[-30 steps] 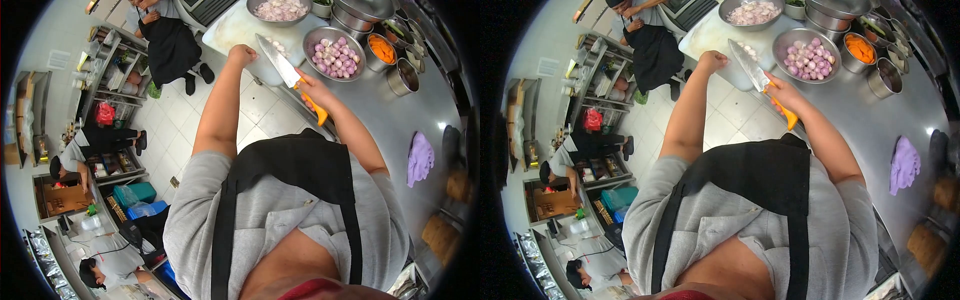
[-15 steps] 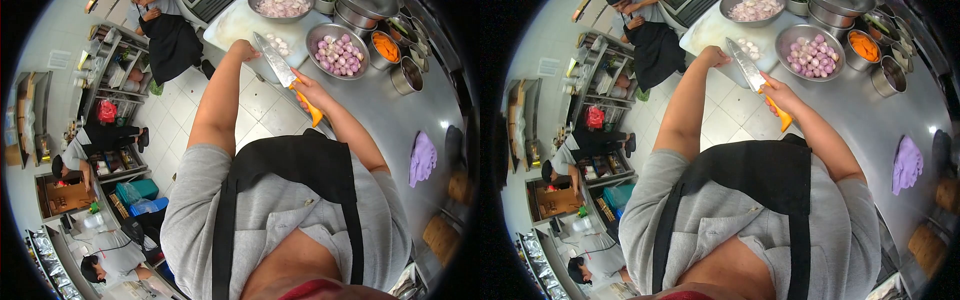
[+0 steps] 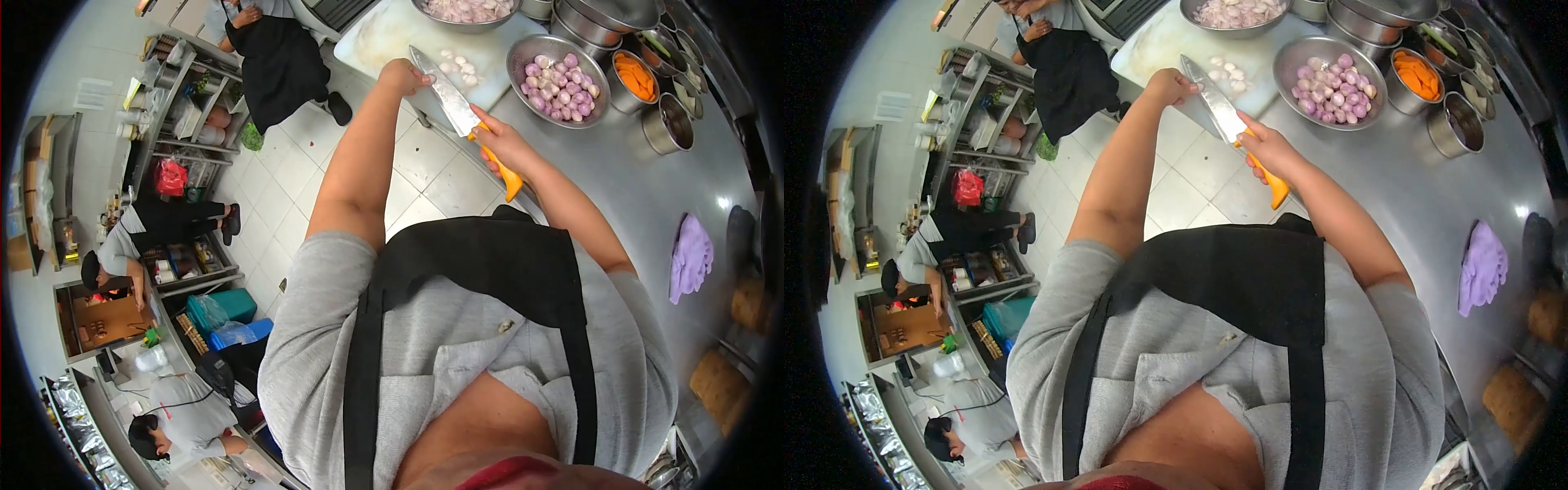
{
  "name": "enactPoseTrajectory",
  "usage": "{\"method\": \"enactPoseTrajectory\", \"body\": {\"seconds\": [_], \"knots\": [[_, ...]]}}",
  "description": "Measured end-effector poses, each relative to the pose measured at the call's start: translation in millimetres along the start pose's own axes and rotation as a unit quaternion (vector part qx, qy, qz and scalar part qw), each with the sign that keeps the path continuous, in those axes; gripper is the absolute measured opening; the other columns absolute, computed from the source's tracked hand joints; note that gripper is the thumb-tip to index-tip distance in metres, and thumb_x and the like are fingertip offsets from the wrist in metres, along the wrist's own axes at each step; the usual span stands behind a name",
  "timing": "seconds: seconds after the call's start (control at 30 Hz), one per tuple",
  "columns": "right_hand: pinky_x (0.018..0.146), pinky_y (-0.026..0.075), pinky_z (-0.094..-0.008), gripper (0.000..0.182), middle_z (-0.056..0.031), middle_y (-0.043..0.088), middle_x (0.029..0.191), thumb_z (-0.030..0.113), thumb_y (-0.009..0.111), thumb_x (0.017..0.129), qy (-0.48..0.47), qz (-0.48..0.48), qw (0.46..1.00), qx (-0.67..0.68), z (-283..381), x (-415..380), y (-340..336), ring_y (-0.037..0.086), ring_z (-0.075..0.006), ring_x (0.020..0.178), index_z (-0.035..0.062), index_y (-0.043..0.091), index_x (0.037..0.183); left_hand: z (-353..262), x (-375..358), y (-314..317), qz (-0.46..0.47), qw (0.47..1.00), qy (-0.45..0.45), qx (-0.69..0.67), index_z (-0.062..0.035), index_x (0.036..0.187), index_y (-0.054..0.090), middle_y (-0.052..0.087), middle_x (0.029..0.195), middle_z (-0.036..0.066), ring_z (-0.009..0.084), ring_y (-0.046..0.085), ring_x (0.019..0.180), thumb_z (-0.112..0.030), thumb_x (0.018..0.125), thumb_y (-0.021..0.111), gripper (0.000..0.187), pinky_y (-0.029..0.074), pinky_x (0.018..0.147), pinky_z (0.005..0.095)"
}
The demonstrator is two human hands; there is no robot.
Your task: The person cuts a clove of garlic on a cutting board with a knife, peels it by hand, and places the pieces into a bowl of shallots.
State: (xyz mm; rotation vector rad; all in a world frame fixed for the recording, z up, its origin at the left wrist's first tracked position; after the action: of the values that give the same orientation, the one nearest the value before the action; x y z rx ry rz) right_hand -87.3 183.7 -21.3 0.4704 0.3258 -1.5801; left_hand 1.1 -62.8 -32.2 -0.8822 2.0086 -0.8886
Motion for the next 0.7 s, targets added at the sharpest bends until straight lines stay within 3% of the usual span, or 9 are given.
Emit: {"method": "enactPoseTrajectory", "body": {"seconds": [0.07,0.17,0.27,0.37,0.5,0.57,0.7], "knots": [[0.04,0.039,-0.0274,0.053,-0.0021,0.045,0.063,0.023,0.042,0.094,-0.009,0.0,1.0,0.006,5,-5,1,0.043,-0.0105,0.044,0.0266,0.028,0.145,8,7,-1,-0.051,0.989,0.027,-0.138,-0.0009,0.085,0.061,0.065,0.074,0.008,0.0186,0.062,0.056,-0.031,0.067,0.082,0.041,0.052,0.054,0.0289],[0.038,0.039,-0.0269,0.052,-0.0019,0.045,0.063,0.023,0.043,0.094,0.009,0.003,0.999,-0.031,-6,-21,-5,0.042,-0.0103,0.042,0.0273,0.029,0.144,2,-1,-5,-0.057,0.98,0.035,-0.189,-0.002,0.086,0.062,0.064,0.075,0.007,0.0174,0.06,0.054,-0.026,0.069,0.08,0.035,0.051,0.05,0.0268],[0.038,0.039,-0.0265,0.052,-0.0018,0.045,0.063,0.024,0.044,0.094,0.009,-0.007,1.0,-0.01,-16,-24,-13,0.042,-0.0099,0.042,0.028,0.029,0.144,-1,-5,-4,-0.039,0.988,0.008,-0.147,-0.0052,0.087,0.061,0.064,0.079,0.003,0.0125,0.058,0.064,-0.028,0.072,0.079,0.033,0.051,0.054,0.0241],[0.039,0.039,-0.0261,0.053,-0.0015,0.045,0.063,0.026,0.045,0.094,0.005,-0.049,0.998,-0.025,-7,-23,-20,0.043,-0.0096,0.043,0.0277,0.028,0.144,-4,-4,-4,-0.005,0.993,-0.012,-0.117,-0.0054,0.088,0.061,0.063,0.079,0.004,0.0122,0.057,0.057,-0.029,0.072,0.079,0.034,0.05,0.051,0.0241],[0.04,0.039,-0.0256,0.053,-0.0009,0.046,0.063,0.026,0.046,0.094,-0.003,-0.006,0.998,0.055,-7,-17,-13,0.044,-0.0093,0.045,0.0266,0.028,0.145,-9,1,-7,0.027,0.997,-0.049,-0.059,-0.0045,0.087,0.063,0.061,0.074,0.003,0.0115,0.055,0.053,-0.032,0.072,0.079,0.035,0.049,0.048,0.023],[0.041,0.039,-0.0255,0.054,-0.0008,0.046,0.063,0.027,0.046,0.094,0.001,-0.001,0.998,0.068,-9,-18,-11,0.044,-0.0092,0.045,0.0262,0.028,0.145,-5,14,2,0.098,0.994,-0.043,-0.003,-0.0034,0.083,0.063,0.058,0.069,0.002,0.0109,0.055,0.054,-0.034,0.073,0.078,0.035,0.049,0.049,0.0224],[0.041,0.038,-0.0256,0.054,-0.0007,0.046,0.063,0.027,0.046,0.094,0.004,0.001,0.998,0.061,-9,-16,-13,0.043,-0.0092,0.045,0.026,0.027,0.145,9,30,8,0.101,0.991,-0.079,-0.023,-0.0026,0.08,0.064,0.055,0.064,0.001,0.0106,0.055,0.055,-0.034,0.075,0.077,0.034,0.049,0.05,0.0224]]}}
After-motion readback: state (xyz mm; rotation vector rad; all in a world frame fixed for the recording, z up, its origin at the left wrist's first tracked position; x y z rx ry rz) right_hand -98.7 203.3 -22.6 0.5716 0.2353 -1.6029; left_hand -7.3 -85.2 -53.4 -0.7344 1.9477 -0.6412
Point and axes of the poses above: each hand's wrist, its own x-axis towards the middle knuckle, its own y-axis out of the palm, z = x × y, the point moved 8 cm from there along x, towards the middle knuckle
